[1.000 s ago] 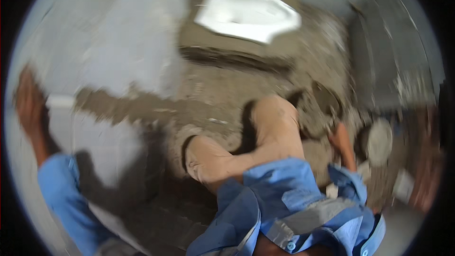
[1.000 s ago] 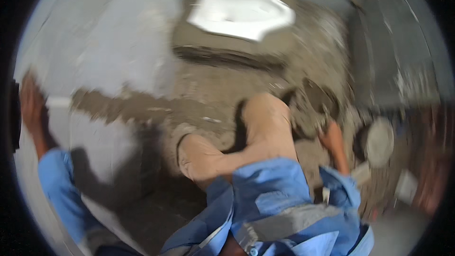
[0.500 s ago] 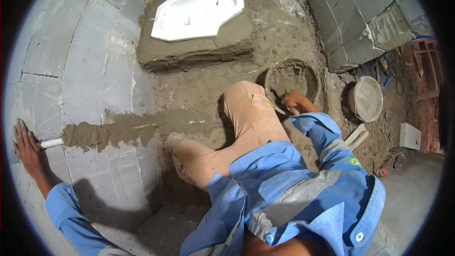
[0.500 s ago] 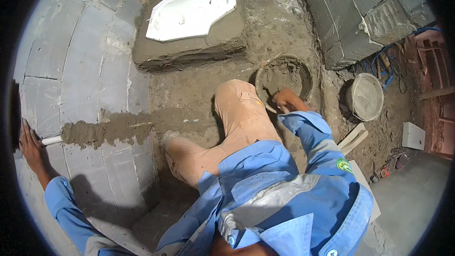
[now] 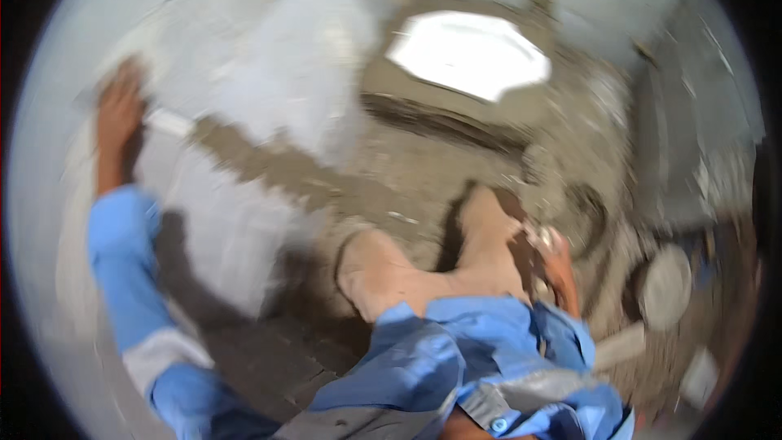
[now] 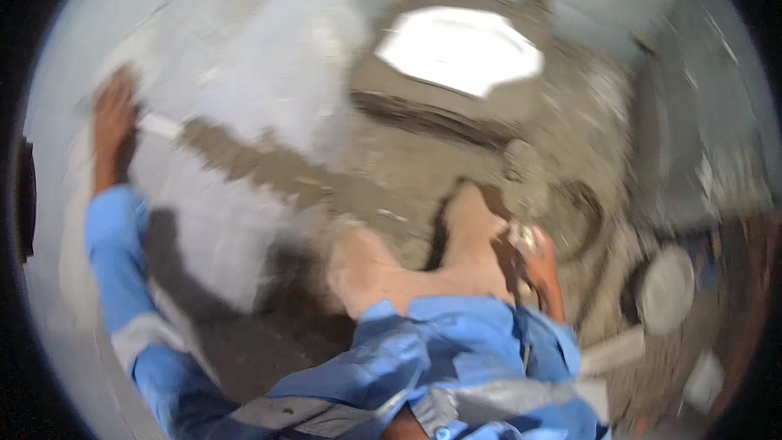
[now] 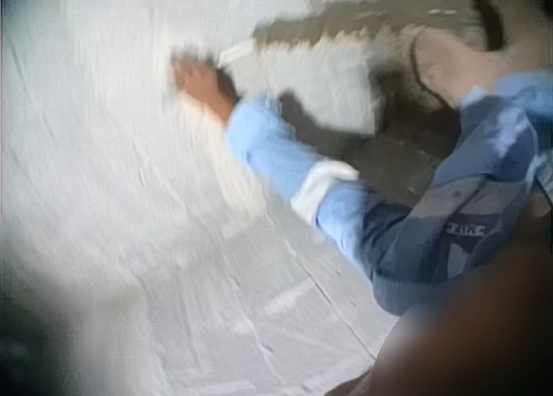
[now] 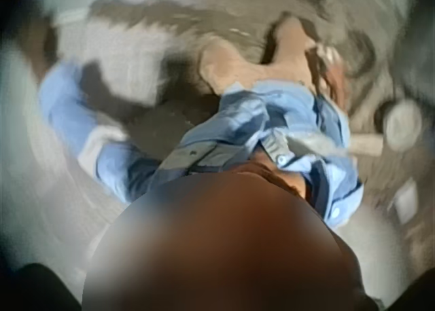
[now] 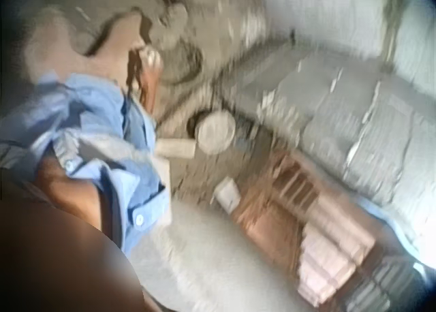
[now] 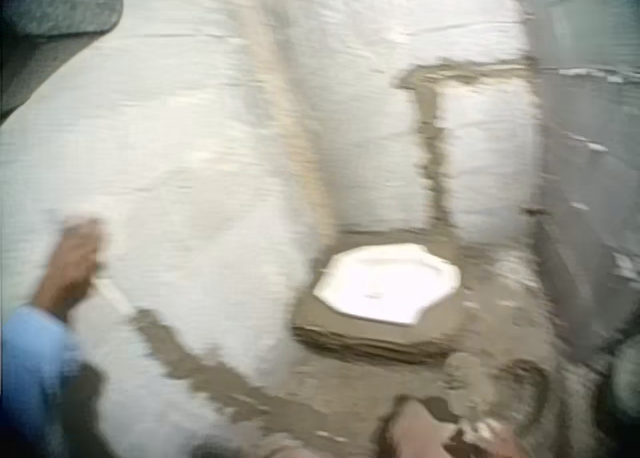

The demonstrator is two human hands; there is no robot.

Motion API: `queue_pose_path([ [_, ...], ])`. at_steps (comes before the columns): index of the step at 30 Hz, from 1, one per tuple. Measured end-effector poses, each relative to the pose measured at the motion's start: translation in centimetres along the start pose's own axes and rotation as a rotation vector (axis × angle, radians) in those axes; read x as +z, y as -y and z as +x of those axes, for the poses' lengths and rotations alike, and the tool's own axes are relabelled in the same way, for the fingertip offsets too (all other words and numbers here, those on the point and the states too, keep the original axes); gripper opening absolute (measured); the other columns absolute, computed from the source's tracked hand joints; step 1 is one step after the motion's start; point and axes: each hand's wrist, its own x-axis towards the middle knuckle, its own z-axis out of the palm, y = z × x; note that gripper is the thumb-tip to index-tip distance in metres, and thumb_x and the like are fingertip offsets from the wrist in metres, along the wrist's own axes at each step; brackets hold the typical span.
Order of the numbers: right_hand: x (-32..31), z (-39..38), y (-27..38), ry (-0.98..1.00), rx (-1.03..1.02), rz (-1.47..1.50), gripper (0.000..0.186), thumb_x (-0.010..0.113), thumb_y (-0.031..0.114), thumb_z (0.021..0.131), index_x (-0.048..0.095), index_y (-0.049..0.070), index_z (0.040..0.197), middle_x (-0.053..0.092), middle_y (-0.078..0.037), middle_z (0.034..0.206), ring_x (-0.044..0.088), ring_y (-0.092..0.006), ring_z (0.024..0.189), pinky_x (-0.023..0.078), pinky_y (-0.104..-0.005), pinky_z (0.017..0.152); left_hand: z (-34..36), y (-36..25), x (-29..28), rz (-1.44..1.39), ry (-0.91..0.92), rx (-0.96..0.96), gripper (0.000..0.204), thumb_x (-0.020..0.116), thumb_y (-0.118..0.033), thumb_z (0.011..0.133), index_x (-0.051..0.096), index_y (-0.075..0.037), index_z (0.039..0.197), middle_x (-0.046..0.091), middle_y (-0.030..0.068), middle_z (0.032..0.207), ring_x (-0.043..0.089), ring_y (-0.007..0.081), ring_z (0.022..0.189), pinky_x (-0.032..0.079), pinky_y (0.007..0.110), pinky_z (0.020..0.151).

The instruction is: The person applies mortar to a wall and the area around a squat toilet using a trowel.

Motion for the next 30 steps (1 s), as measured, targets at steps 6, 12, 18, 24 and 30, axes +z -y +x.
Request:
queue_pose_path([
  [6,11.7,0.3,14.6,0.388,-0.016,0.931,0.054,0.058,0.021,0.081,0.047,-0.008,0.125,0.051,-0.007,0.079,0.053,-0.0146,0.056,0.047,-0.0274,0.048,-0.9,0.6,1.6,-0.013,-0.084,-0.126,0.042,0.051,-0.021,0.093,0.051,-0.006,0.132,0.048,0.0080,0.142,0.041,0.0218,0.135,0.025,0.044,0.115],
  [12,20.5,-3.4,23.4,0.414,-0.164,1.231,0.068,0.064,0.009,0.083,0.028,0.001,0.141,0.051,-0.008,0.090,0.053,-0.0131,0.060,0.051,-0.0258,0.049,-1.2,0.0,2.0,0.087,0.012,-0.196,0.044,0.045,-0.023,0.097,0.044,-0.010,0.139,0.042,0.0021,0.147,0.035,0.0166,0.138,0.020,0.040,0.117],
  [18,37.3,-3.9,30.4,0.167,-0.400,1.141,0.041,0.060,0.010,0.091,0.042,0.008,0.127,0.056,-0.002,0.083,0.050,-0.0107,0.056,0.051,-0.0300,0.056,-1.5,0.6,2.8,0.068,-0.112,-0.219,0.040,0.048,-0.026,0.096,0.051,-0.010,0.133,0.048,0.0029,0.141,0.038,0.0170,0.136,0.024,0.042,0.116],
  [24,44.2,-11.3,27.0,0.928,-0.698,0.194,0.044,0.058,0.018,0.089,0.042,-0.003,0.123,0.059,-0.027,0.096,0.059,-0.0436,0.085,0.047,-0.0489,0.071,-1.6,0.4,3.0,0.044,-0.055,-0.233,0.043,0.045,-0.026,0.097,0.046,-0.011,0.137,0.042,0.0019,0.147,0.035,0.0167,0.138,0.023,0.042,0.117],
  [30,34.8,-8.2,11.2,0.587,-0.745,0.094,0.044,0.059,0.016,0.087,0.049,0.000,0.126,0.061,-0.019,0.108,0.058,-0.0282,0.095,0.047,-0.0399,0.087,-1.5,0.7,3.4,0.006,-0.089,-0.200,0.044,0.050,-0.019,0.093,0.049,-0.007,0.136,0.047,0.0043,0.143,0.039,0.0194,0.135,0.025,0.043,0.115],
])
